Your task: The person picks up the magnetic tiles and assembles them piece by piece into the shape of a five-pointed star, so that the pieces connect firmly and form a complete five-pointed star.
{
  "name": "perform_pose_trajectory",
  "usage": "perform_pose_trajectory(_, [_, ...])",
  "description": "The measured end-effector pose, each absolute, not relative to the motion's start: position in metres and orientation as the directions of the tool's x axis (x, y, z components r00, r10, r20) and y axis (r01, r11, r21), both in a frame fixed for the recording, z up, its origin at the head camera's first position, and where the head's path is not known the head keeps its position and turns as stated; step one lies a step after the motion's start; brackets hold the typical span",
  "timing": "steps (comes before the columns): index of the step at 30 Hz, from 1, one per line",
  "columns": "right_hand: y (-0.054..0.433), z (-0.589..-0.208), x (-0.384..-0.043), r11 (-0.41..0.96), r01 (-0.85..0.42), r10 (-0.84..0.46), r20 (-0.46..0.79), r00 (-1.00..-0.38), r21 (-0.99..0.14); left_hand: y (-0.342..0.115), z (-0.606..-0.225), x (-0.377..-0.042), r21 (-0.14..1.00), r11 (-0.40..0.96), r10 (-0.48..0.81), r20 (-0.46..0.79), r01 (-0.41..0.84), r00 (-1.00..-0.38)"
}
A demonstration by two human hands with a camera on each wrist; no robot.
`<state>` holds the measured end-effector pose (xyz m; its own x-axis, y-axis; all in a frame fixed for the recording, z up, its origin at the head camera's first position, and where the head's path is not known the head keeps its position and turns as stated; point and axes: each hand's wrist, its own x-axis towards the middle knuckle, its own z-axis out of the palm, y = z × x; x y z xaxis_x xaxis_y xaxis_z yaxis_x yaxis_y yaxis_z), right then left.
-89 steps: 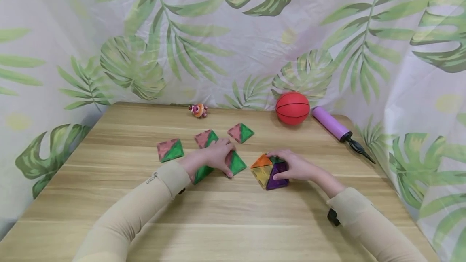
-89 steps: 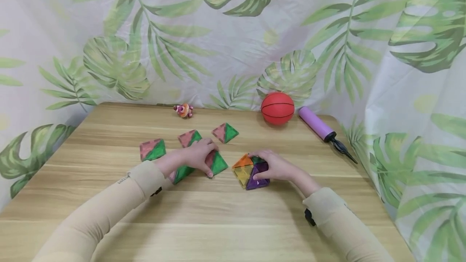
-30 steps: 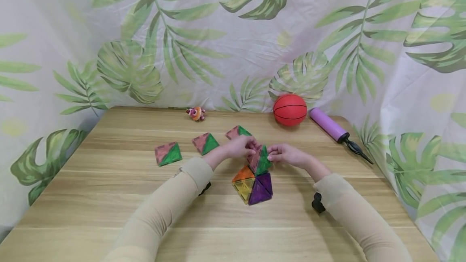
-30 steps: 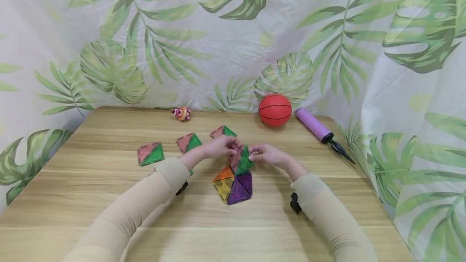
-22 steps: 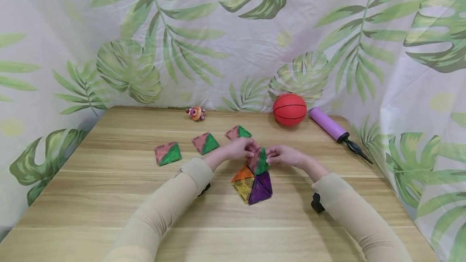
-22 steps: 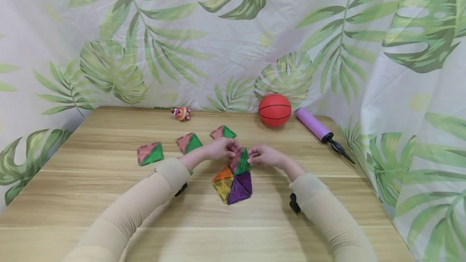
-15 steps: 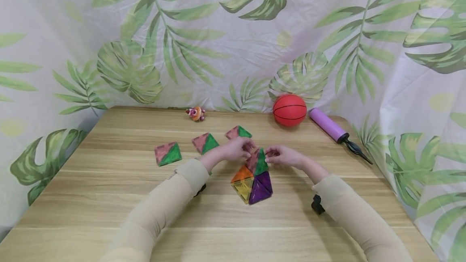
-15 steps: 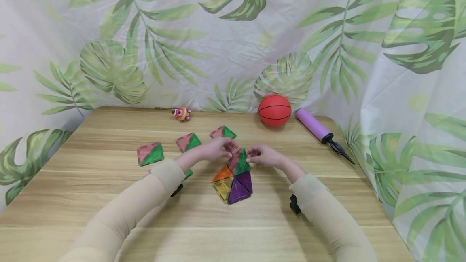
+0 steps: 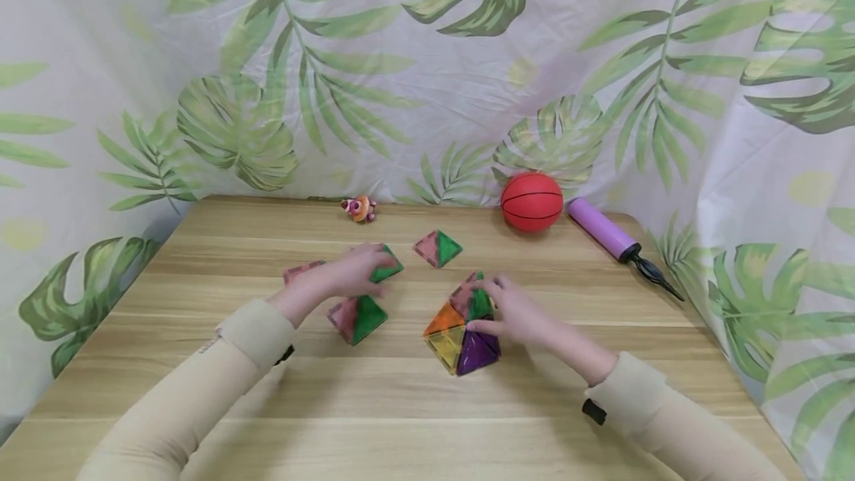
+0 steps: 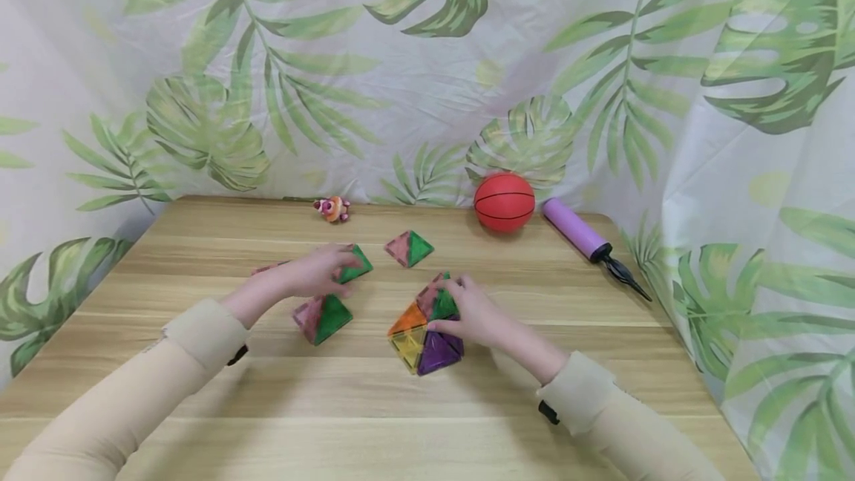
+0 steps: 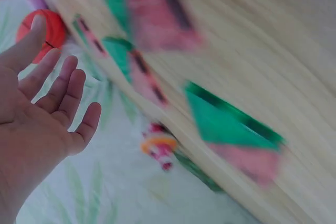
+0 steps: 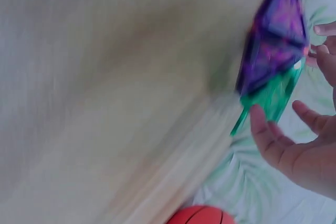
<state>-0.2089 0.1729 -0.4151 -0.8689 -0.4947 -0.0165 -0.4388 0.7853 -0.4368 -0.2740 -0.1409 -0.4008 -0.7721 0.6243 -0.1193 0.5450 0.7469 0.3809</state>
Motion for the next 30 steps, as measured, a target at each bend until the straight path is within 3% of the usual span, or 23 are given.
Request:
perform_pose_trajectory(8, [0.164,-0.426,-0.201,0.789,-0.467,-0.499,0.028,-0.866,-0.400,-0.181,-0.418,-0.252,0.232,0.799,0.594,-0.168,0.554,-0.787])
perform_pose_trajectory(12, [0.167,-0.428,-0.208,0.741,-0.535,-0.567,0.048,-0.822,-0.406,-0.188,-0.429,-0.244,0.224,0.802,0.590,-0.142,0.554,-0.795])
perform_pose_trajectory(21, [0.174,-0.424,-0.225,0.586,-0.675,-0.740,0.045,-0.672,-0.449,-0.192,-0.439,-0.242,0.303,0.808,0.553,-0.093,0.506,-0.828])
perform_pose_trajectory(30, [0.180,-0.426,-0.238,0.530,-0.708,-0.786,0.044,-0.617,-0.468,-0.194,-0.439,-0.247,0.460,0.766,0.542,-0.088,0.449,-0.836])
